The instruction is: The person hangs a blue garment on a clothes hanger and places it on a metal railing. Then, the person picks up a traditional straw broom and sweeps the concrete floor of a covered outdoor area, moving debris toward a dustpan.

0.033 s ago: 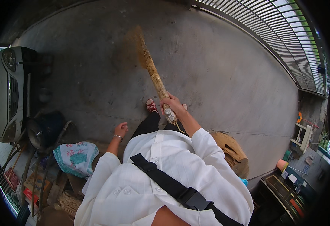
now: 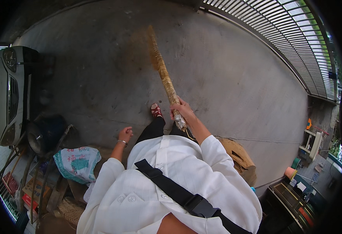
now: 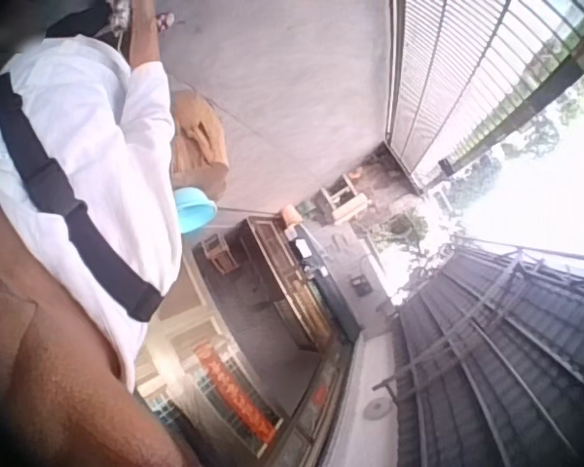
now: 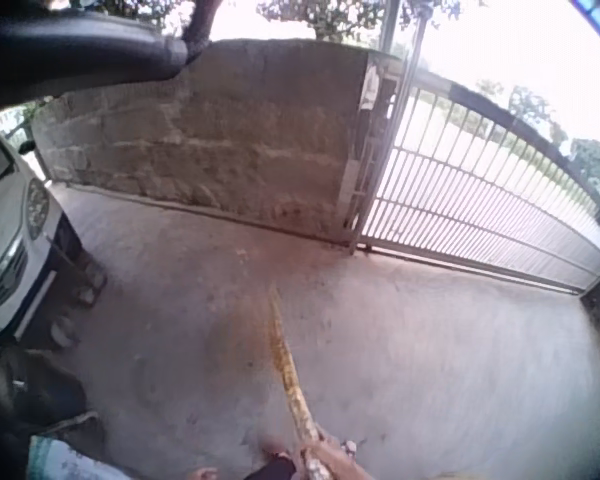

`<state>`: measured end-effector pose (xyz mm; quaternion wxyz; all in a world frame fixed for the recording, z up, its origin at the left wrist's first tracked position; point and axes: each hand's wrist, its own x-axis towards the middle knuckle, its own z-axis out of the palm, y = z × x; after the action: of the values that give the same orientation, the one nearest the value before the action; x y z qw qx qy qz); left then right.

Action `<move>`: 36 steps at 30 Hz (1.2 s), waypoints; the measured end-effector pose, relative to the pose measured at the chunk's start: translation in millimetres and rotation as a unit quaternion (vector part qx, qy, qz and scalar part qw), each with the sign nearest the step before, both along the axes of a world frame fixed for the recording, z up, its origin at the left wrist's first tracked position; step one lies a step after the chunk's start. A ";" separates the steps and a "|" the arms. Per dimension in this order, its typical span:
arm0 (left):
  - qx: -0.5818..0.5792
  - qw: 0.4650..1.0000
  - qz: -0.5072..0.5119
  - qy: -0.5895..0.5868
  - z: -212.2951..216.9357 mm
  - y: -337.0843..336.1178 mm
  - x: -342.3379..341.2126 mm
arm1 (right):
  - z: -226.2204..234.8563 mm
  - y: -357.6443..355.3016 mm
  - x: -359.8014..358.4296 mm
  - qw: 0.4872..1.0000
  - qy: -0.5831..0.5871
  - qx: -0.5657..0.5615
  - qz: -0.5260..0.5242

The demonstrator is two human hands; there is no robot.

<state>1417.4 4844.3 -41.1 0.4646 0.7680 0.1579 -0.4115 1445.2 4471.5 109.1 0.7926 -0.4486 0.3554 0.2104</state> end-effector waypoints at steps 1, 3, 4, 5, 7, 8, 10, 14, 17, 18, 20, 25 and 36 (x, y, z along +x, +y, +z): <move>-0.009 1.000 0.005 0.006 -1.7 -2.4 -1.6 | 5.9 -8.1 -8.0 0.999 0.015 -0.026 -0.029; -0.014 1.000 0.019 0.014 -1.7 -7.8 -6.1 | 14.6 -26.4 -18.6 0.992 0.045 -0.078 -0.089; -0.010 0.999 0.028 0.016 3.1 -12.2 -9.1 | 5.9 -43.0 -19.7 0.991 0.046 -0.098 -0.078; -0.006 0.999 0.034 0.019 6.8 -13.8 -12.9 | -13.4 -60.9 -20.7 0.989 0.048 -0.119 -0.069; -0.012 1.000 0.026 0.003 -6.2 -3.3 -26.0 | -39.6 -80.6 -8.5 0.986 0.069 -0.127 -0.079; -0.012 1.000 0.024 -0.006 -10.3 3.3 -32.7 | -48.5 -85.7 3.0 0.985 0.090 -0.113 -0.098; -0.030 0.997 0.071 0.004 -16.0 13.6 -46.3 | -71.1 -85.1 22.1 0.980 0.120 -0.104 -0.115; -0.001 0.996 0.090 -0.026 -9.6 36.9 -64.0 | -81.6 -5.6 54.5 0.973 0.139 -0.159 -0.095; 0.034 0.996 0.055 -0.068 10.7 42.0 -66.7 | -98.3 50.3 59.9 0.985 0.070 -0.147 -0.050; 0.048 0.996 0.038 -0.061 17.7 42.4 -65.5 | -99.1 61.6 64.7 0.983 0.077 -0.165 -0.022; 0.078 0.996 0.003 -0.048 31.1 40.1 -58.8 | -84.4 61.9 78.1 0.991 0.066 -0.113 0.008; 0.023 0.996 0.081 -0.016 -2.2 35.7 -40.2 | -40.2 -16.7 94.2 0.997 0.009 0.040 0.060; 0.003 0.998 0.062 -0.032 12.1 -76.5 58.9 | -66.4 -206.5 72.0 0.974 0.057 -0.193 -0.104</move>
<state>1476.3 4767.8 -29.0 0.4915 0.7710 0.1915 -0.3568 1517.2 4264.9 42.7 0.6875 -0.5407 0.4783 0.0792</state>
